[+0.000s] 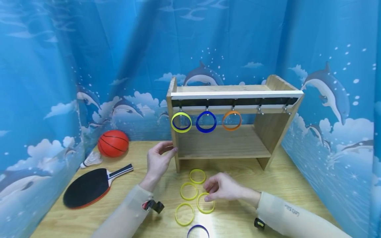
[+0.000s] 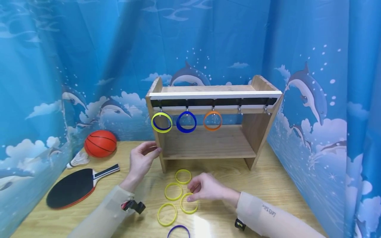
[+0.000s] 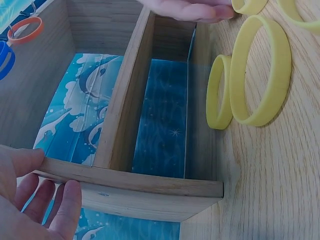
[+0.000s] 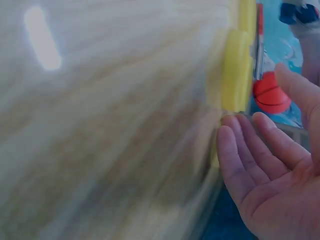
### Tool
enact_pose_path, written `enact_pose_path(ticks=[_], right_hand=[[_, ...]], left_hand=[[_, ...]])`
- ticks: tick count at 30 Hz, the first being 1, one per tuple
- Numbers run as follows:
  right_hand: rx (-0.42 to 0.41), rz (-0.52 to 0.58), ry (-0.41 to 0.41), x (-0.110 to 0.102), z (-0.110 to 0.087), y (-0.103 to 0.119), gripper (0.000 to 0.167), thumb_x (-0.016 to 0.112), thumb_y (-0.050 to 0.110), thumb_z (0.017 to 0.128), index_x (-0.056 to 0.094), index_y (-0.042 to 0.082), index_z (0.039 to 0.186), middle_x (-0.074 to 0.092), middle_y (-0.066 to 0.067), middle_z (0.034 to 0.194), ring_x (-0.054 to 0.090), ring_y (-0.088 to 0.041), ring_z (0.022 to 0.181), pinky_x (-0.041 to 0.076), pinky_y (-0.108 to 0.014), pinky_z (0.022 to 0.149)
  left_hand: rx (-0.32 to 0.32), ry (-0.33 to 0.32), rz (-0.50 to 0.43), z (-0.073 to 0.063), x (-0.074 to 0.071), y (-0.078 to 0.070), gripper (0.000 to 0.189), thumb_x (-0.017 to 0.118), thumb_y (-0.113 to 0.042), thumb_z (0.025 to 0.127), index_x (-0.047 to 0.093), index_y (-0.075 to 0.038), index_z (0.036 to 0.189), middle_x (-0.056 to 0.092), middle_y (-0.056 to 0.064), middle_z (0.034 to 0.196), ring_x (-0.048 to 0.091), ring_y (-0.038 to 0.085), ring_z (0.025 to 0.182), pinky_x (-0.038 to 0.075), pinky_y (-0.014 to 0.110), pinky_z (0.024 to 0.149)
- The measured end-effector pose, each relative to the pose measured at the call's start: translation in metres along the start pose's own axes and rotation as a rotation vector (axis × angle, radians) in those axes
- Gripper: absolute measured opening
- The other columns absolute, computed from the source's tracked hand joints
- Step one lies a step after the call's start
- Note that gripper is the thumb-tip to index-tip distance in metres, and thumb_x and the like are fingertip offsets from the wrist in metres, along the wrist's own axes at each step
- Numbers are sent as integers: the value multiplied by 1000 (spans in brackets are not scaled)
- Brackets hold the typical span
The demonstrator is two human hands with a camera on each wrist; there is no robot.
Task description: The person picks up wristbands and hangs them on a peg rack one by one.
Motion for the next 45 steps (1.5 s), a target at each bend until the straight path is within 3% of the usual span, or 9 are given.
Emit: enact_pose_path(ticks=[8, 14, 24, 31, 45], right_hand=[[-19, -49, -7, 7, 1, -7, 26, 92, 2, 82, 81, -4, 105, 84, -13, 94, 70, 5, 79, 63, -17, 77], [-21, -120, -29, 9, 5, -10, 17, 91, 3, 82, 82, 2, 96, 81, -1, 83, 65, 8, 74, 61, -16, 73], [-34, -257, -67, 11, 8, -4, 11, 90, 4, 82, 81, 10, 84, 79, 5, 77, 60, 11, 69, 58, -14, 67], [-29, -256, -71, 11, 8, -4, 13, 88, 3, 83, 80, 13, 82, 79, 6, 76, 60, 12, 68, 57, -14, 67], [28, -110, -28, 6, -1, 2, 11, 87, 4, 88, 77, 8, 85, 80, 0, 79, 66, 3, 71, 59, -17, 70]], left_hand=[[4, -1, -6, 0, -1, 0, 32, 89, -6, 94, 82, -6, 124, 85, 20, 124, 81, 37, 121, 63, 19, 92], [12, -6, -3, 0, 0, -1, 32, 90, -4, 92, 82, -5, 123, 85, 19, 122, 82, 35, 118, 65, 28, 96], [4, 0, -5, -1, 0, -1, 31, 89, -4, 93, 82, -5, 124, 85, 20, 123, 81, 38, 120, 62, 15, 89], [9, -3, -5, 0, 0, 0, 31, 90, -4, 93, 82, -5, 123, 85, 20, 122, 81, 37, 120, 62, 16, 89], [20, -2, 2, 0, 1, 1, 29, 88, -6, 95, 82, -6, 123, 85, 19, 123, 81, 37, 120, 61, 15, 90]])
Point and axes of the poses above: each hand's wrist, its own z-axis towards the middle knuckle, its own x-axis out of the palm, y = z × x, the point moved 1 cm from there along z, towards the middle knuckle
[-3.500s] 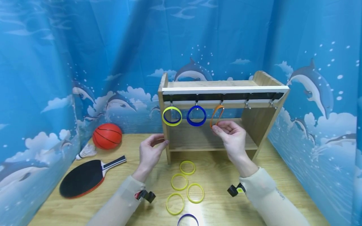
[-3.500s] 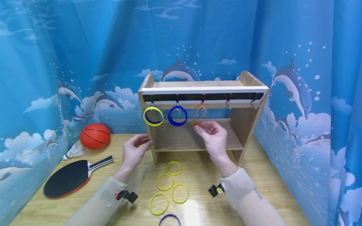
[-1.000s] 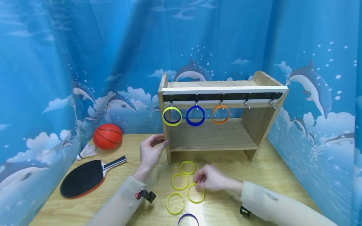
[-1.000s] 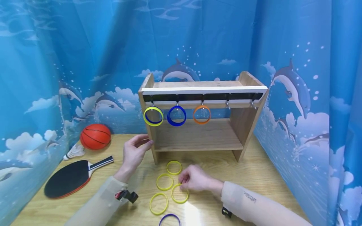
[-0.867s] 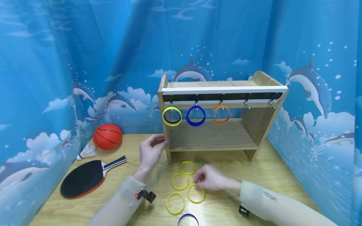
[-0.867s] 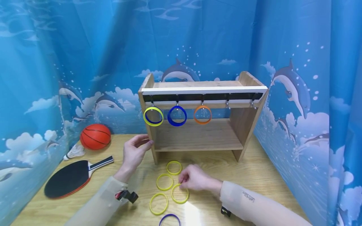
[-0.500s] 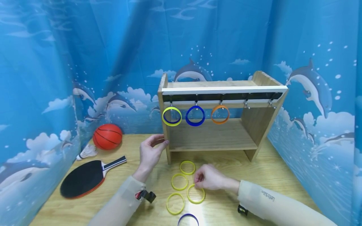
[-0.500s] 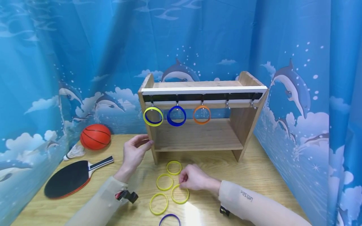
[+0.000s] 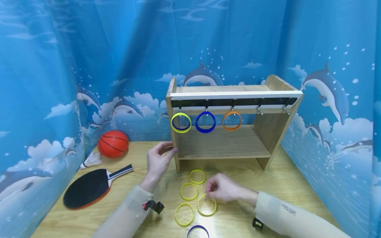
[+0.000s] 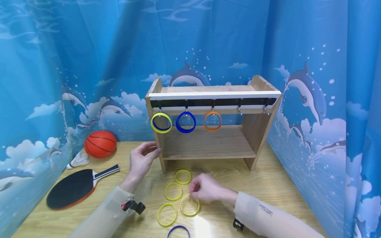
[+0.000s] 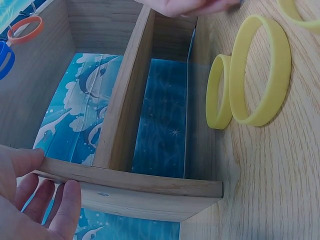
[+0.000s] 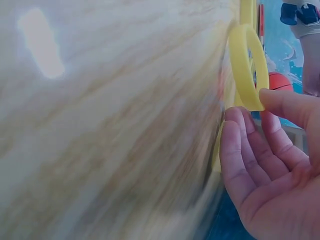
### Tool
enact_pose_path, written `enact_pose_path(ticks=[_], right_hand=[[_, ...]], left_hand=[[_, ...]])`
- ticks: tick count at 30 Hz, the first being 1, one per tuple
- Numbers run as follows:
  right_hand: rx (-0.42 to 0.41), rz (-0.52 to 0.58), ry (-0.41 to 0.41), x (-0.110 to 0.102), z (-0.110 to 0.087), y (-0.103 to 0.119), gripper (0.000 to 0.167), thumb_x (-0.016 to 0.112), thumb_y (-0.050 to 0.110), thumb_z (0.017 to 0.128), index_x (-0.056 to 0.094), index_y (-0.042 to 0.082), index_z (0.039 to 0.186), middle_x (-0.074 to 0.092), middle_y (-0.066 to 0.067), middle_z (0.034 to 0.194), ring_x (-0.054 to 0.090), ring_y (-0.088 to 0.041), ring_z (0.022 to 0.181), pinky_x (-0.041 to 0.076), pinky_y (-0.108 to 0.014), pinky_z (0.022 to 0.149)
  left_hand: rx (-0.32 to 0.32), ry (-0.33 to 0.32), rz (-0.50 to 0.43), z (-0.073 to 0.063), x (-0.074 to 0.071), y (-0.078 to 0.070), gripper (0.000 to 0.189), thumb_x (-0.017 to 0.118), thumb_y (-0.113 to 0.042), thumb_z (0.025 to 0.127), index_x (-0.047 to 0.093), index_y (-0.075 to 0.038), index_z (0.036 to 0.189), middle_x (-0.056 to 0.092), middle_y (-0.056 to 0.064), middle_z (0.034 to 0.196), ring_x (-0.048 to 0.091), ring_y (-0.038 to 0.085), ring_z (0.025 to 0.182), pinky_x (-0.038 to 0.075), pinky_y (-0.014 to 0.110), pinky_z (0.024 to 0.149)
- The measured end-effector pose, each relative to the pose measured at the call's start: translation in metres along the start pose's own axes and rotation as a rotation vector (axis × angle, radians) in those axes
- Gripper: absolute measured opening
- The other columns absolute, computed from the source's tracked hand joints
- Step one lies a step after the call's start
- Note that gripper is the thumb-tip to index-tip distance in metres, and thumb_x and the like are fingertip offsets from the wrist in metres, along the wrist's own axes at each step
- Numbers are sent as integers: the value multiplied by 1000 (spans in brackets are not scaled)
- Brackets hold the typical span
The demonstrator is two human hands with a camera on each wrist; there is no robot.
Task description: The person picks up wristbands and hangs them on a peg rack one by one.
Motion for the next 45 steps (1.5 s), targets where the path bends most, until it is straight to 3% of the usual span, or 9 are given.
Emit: enact_pose_path(ticks=[10, 19, 27, 35, 39, 45], right_hand=[[5, 65, -21, -5, -4, 8, 12, 90, 3, 86, 79, 6, 84, 80, -3, 77, 66, 2, 68, 59, -17, 67], [-31, 59, -74, -19, -6, 17, 12, 93, 4, 85, 81, 7, 83, 82, -4, 78, 68, 3, 70, 62, -19, 70], [-28, 114, -134, -37, -11, 31, 10, 93, 6, 88, 83, 6, 88, 85, -6, 85, 76, -2, 77, 66, -21, 76], [-70, 142, -225, -59, -17, 48, 8, 91, 3, 90, 83, 1, 93, 85, -12, 88, 75, -2, 73, 64, -22, 69], [-108, 166, -308, -77, -22, 59, 9, 90, 2, 91, 82, 0, 94, 84, -12, 86, 72, -1, 70, 60, -21, 63], [-186, 199, -489, -105, -30, 73, 9, 88, -4, 91, 81, -4, 98, 84, 7, 85, 77, -3, 73, 65, -22, 66]], left_hand=[[6, -7, 10, 1, 0, 1, 29, 89, -5, 94, 83, -6, 122, 85, 19, 122, 82, 37, 118, 64, 24, 94], [-12, 4, 3, 0, -1, 0, 29, 88, -8, 96, 82, -6, 125, 84, 20, 125, 81, 36, 121, 61, 14, 89], [-19, 9, 2, 0, -2, 1, 30, 88, -8, 96, 82, -7, 125, 84, 19, 126, 81, 36, 122, 61, 14, 89], [-24, 7, 5, 0, -1, 0, 30, 88, -8, 96, 82, -6, 125, 84, 20, 126, 81, 36, 122, 61, 14, 89], [-28, 6, 5, -1, -1, -1, 30, 88, -9, 96, 82, -6, 126, 84, 19, 126, 81, 36, 123, 60, 13, 89], [-17, 3, -2, 0, 0, 1, 30, 88, -6, 95, 82, -5, 124, 84, 20, 125, 81, 37, 121, 61, 14, 89]])
Point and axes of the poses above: each hand's wrist, its own z-axis towards the middle knuckle, its own x-axis out of the palm, y = z × x, the point moved 1 cm from there along z, towards the middle knuckle
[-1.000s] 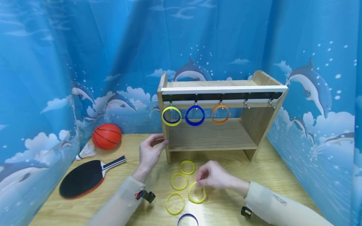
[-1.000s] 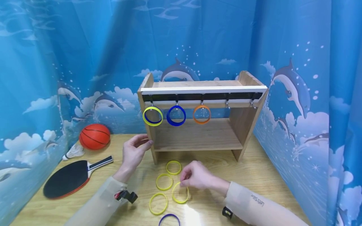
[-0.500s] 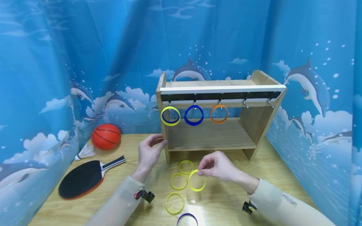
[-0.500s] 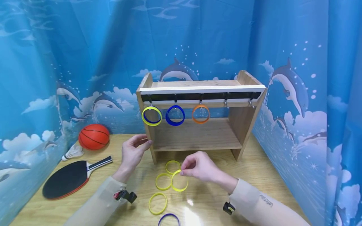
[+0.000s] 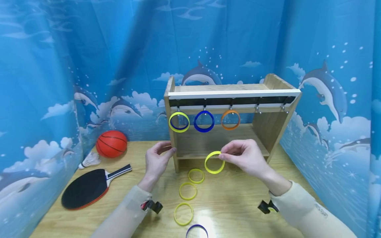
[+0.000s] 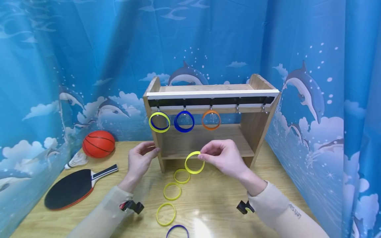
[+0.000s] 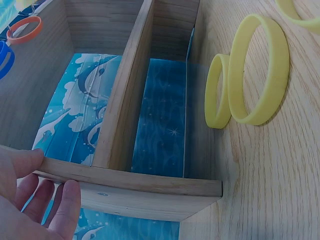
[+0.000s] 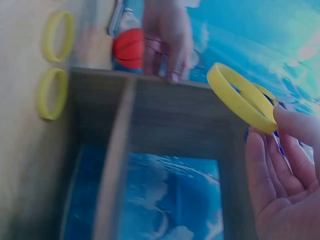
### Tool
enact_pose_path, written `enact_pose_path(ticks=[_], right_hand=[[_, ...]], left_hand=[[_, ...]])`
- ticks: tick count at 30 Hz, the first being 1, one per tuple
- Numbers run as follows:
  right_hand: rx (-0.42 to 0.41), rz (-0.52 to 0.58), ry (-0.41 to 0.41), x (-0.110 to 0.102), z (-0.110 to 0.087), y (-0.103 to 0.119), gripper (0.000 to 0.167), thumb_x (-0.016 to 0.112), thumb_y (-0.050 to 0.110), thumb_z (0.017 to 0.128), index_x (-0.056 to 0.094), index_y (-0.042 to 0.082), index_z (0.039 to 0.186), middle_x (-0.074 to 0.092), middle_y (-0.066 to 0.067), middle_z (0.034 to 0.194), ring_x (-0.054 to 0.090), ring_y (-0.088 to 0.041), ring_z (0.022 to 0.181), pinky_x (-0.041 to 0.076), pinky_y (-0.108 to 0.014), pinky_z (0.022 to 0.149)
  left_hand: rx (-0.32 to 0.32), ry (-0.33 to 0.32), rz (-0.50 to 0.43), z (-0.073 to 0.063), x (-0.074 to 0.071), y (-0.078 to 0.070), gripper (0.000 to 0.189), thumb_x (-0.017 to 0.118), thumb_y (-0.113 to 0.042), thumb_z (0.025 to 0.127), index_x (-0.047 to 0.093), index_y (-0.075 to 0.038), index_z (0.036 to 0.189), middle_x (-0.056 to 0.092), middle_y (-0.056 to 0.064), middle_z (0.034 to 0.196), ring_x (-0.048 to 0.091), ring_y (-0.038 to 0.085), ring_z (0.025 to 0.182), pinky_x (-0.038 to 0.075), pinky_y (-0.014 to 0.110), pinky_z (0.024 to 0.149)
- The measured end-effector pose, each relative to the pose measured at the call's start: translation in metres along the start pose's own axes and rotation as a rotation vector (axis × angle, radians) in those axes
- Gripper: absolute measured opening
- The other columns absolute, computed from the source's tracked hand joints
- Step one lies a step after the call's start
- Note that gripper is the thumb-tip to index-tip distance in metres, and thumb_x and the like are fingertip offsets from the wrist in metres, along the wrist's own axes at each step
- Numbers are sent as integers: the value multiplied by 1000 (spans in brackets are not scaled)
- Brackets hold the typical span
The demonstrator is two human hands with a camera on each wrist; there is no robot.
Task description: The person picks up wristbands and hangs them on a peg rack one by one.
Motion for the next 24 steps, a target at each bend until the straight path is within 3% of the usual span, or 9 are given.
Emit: enact_pose_path(ticks=[3, 8, 14, 24], right_hand=[[-41, 51, -97, -11, 4, 8, 11, 87, -7, 91, 80, -9, 99, 85, 11, 87, 80, -4, 75, 66, -21, 68], [-104, 123, -267, -28, 14, 23, 13, 88, -3, 93, 79, -10, 101, 87, 5, 87, 81, -5, 75, 64, -18, 66], [-164, 121, -448, -40, 27, 35, 10, 85, -11, 92, 80, -12, 101, 86, 8, 84, 80, -2, 74, 58, -14, 61], [-214, 164, -592, -42, 40, 29, 13, 87, -10, 91, 79, -15, 101, 85, 10, 84, 79, -1, 73, 65, -15, 71]], left_hand=[[3, -1, 3, 0, 0, 0, 29, 88, -6, 95, 82, -5, 124, 84, 20, 124, 81, 37, 121, 61, 14, 88], [1, -1, 11, -1, 0, -1, 29, 88, -7, 96, 82, -6, 124, 85, 19, 125, 81, 36, 121, 61, 13, 88], [-3, 4, 19, -1, 0, -1, 30, 88, -8, 96, 82, -7, 125, 84, 19, 126, 81, 37, 122, 61, 14, 88], [-13, 0, 24, -2, 0, -2, 29, 87, -7, 96, 82, -8, 125, 84, 18, 126, 81, 36, 123, 62, 14, 88]])
Point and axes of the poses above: each hand's wrist, its own z-axis towards the middle knuckle, its own x-axis out of the palm, y = z × x, the point moved 1 cm from there along z, towards the middle knuckle
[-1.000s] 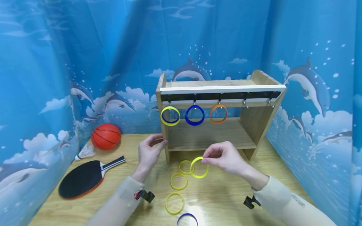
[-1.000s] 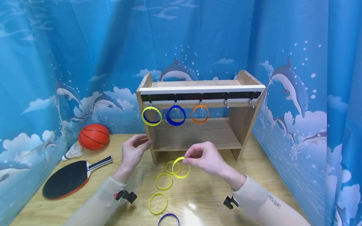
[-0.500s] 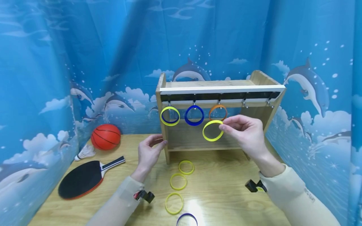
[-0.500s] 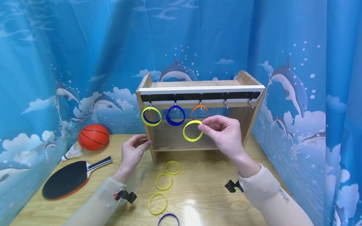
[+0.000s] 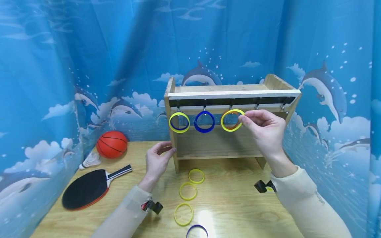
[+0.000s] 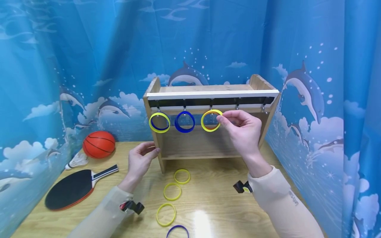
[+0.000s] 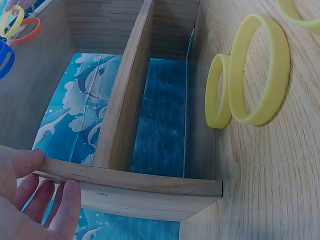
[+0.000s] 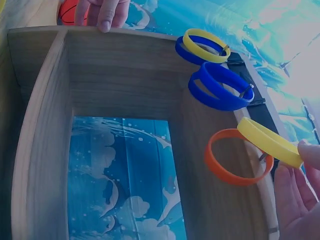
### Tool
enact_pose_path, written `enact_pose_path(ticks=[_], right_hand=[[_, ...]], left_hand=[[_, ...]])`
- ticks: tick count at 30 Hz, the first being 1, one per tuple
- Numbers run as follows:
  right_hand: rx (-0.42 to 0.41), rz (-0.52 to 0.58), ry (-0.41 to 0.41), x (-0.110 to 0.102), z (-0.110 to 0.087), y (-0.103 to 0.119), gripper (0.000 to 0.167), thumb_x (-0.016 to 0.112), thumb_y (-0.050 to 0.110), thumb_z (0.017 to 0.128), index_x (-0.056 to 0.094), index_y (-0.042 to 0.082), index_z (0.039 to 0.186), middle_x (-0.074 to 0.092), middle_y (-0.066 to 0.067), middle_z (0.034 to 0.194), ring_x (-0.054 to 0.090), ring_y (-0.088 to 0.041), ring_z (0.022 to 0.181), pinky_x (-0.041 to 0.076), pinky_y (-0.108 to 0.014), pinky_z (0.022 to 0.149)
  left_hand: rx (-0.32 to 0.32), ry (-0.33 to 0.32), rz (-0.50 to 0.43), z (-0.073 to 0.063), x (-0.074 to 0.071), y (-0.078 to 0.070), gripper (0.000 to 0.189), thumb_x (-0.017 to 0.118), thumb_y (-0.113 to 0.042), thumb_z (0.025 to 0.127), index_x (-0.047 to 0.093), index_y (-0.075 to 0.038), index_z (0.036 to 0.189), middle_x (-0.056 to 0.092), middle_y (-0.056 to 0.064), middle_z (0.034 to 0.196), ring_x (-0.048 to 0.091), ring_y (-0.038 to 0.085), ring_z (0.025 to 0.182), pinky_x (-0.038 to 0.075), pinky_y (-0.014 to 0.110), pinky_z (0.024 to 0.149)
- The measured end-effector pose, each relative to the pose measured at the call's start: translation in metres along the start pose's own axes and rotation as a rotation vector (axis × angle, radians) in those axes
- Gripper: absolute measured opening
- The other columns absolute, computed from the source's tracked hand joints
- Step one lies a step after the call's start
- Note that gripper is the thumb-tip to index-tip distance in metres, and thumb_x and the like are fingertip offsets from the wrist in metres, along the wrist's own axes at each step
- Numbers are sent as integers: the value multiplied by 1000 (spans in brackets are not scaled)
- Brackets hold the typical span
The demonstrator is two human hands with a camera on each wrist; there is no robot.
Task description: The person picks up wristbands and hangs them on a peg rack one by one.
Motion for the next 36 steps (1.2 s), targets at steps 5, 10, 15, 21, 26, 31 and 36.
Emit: enact_pose_path(ticks=[5, 10, 15, 21, 26, 31, 36], right_hand=[[-21, 44, -49, 4, 1, -5, 16, 87, -10, 91, 78, -18, 101, 86, 8, 85, 82, -2, 75, 66, -17, 73], [-30, -22, -80, 9, -2, -7, 18, 90, -4, 91, 79, -15, 100, 86, 13, 85, 81, 0, 74, 65, -15, 72], [-24, -94, -90, 11, -7, -11, 17, 89, -3, 93, 79, -15, 100, 84, 19, 86, 80, 3, 74, 64, -14, 72], [-34, -89, -96, 10, -10, -18, 16, 89, -4, 93, 79, -15, 100, 83, 19, 85, 78, 2, 72, 65, -14, 72], [19, -91, -93, 7, -10, -26, 18, 88, -2, 94, 79, -14, 102, 83, 19, 86, 78, 2, 73, 66, -16, 73], [64, -55, -73, 7, -12, -29, 17, 87, -4, 94, 78, -15, 103, 84, 16, 87, 79, 1, 74, 66, -16, 74], [62, -50, -49, 8, -13, -30, 17, 86, -5, 95, 77, -16, 105, 84, 16, 88, 79, 1, 75, 66, -16, 74]], left_hand=[[3, 1, -6, 0, 0, 0, 30, 88, -8, 96, 82, -7, 125, 84, 19, 126, 81, 37, 123, 61, 13, 88], [4, 0, -12, 0, 0, 1, 30, 88, -8, 96, 82, -7, 125, 84, 20, 126, 81, 37, 122, 61, 13, 88], [1, 2, -12, 0, 0, 1, 30, 88, -7, 96, 81, -7, 125, 84, 20, 126, 81, 36, 122, 61, 13, 89], [15, 3, -23, 1, 0, 1, 30, 87, -6, 96, 82, -5, 125, 84, 21, 125, 81, 37, 121, 61, 13, 89], [16, 5, -25, 0, 0, 1, 30, 87, -6, 96, 81, -5, 125, 84, 21, 126, 81, 37, 122, 61, 13, 90], [13, 2, -24, 1, 0, 2, 29, 87, -5, 95, 82, -6, 124, 84, 20, 125, 81, 37, 121, 61, 14, 90], [12, 0, -23, 1, 0, 1, 29, 87, -5, 95, 82, -6, 124, 84, 20, 125, 81, 36, 121, 61, 14, 90]])
Point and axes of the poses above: each hand's wrist, its own z-axis towards the middle knuckle, its own x-axis out of the palm, y = z × x, the point moved 1 cm from there along z, towards the middle knuckle
